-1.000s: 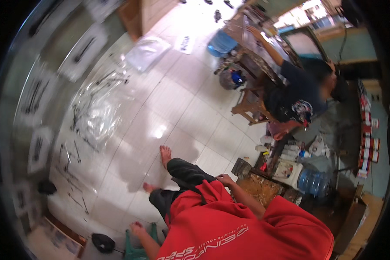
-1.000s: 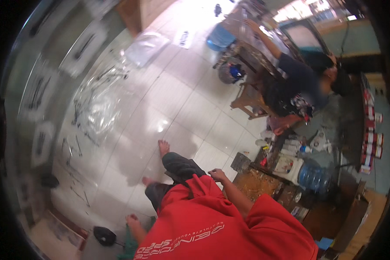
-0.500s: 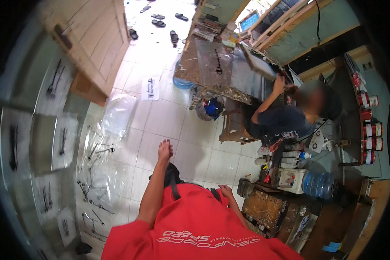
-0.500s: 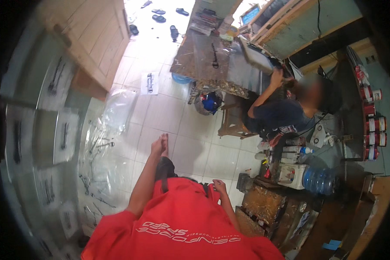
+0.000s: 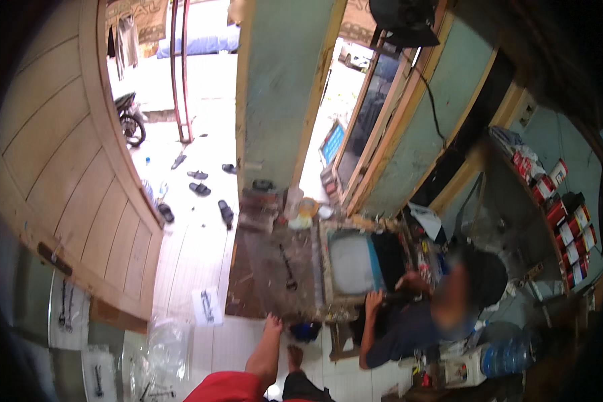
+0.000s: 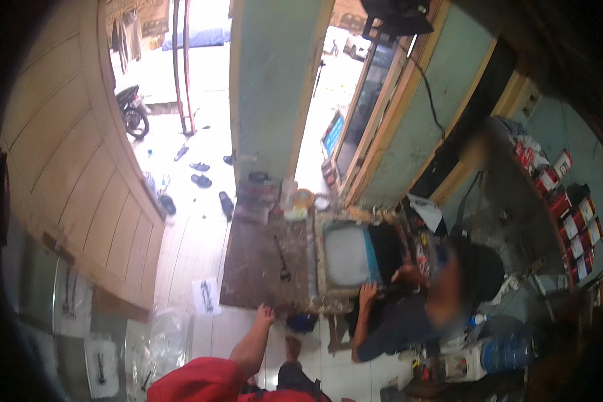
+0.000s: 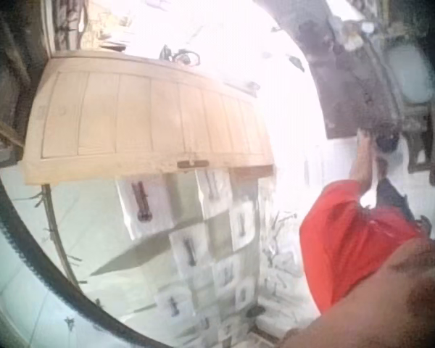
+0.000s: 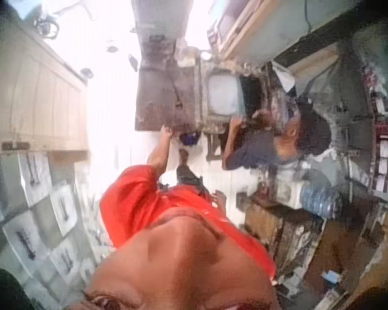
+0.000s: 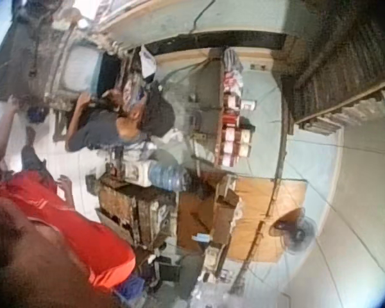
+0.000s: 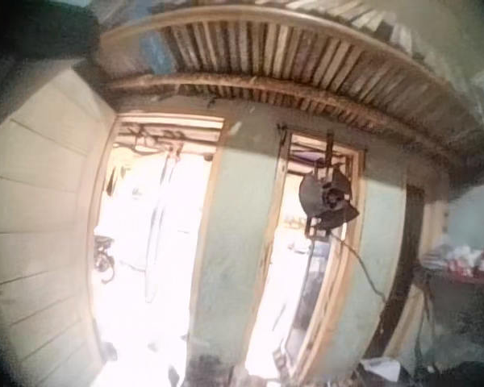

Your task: The person takes printed plastic films and hangs them up on the wall one by one using a clip or adhesive.

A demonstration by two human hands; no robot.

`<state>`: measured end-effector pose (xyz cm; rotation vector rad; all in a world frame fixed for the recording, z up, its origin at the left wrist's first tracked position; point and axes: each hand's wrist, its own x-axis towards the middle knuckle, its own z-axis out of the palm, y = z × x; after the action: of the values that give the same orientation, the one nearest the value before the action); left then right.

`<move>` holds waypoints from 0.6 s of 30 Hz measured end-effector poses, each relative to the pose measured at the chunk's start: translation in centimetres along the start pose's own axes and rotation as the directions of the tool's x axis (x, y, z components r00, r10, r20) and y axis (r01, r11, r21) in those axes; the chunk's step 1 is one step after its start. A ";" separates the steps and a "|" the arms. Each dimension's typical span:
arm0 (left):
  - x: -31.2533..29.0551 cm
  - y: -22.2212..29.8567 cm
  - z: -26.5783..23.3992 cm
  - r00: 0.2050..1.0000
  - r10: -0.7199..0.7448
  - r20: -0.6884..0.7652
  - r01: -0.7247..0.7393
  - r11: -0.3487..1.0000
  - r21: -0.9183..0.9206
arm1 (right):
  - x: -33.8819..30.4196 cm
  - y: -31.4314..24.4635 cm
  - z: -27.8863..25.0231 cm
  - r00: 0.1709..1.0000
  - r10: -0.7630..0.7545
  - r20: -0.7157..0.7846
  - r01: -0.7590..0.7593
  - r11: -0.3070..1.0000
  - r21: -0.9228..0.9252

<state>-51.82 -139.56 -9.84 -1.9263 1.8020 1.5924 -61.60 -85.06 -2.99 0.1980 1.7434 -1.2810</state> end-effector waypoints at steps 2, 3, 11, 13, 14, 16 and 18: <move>0.4 0.7 -0.8 0.995 -0.084 -0.052 0.082 0.996 -0.043 | 3.9 -7.7 2.5 0.990 0.040 0.135 -0.063 0.984 0.165; 0.7 1.3 -1.0 0.991 -0.105 -0.089 0.097 0.991 -0.090 | 5.9 -12.3 4.7 0.986 -0.042 0.162 0.053 0.997 -0.060; -6.7 10.5 -11.4 0.759 -0.103 -0.643 -0.356 0.761 -0.542 | 17.5 -30.4 20.9 0.710 -0.141 0.690 0.611 0.609 -0.506; -12.9 9.5 -16.3 0.612 -0.229 -0.757 -0.420 0.717 -0.556 | 14.2 -35.3 29.4 0.642 -0.305 0.703 0.736 0.504 -0.452; -15.9 8.9 -17.9 0.552 -0.268 -0.790 -0.452 0.700 -0.553 | 13.1 -37.2 32.9 0.619 -0.331 0.712 0.733 0.569 -0.373; -23.4 5.6 -19.1 0.410 -0.331 -0.850 -0.509 0.690 -0.514 | 11.0 -41.1 39.8 0.565 -0.388 0.728 0.712 0.676 -0.193; -29.9 3.4 -19.9 0.241 -0.323 -0.915 -0.606 0.687 -0.402 | 14.3 -41.2 45.2 0.417 -0.477 0.774 0.833 0.542 -0.115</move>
<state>-35.78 -132.47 21.66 -4.0106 1.6577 1.1700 -68.16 -145.53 12.78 -1.3112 1.4182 -1.1441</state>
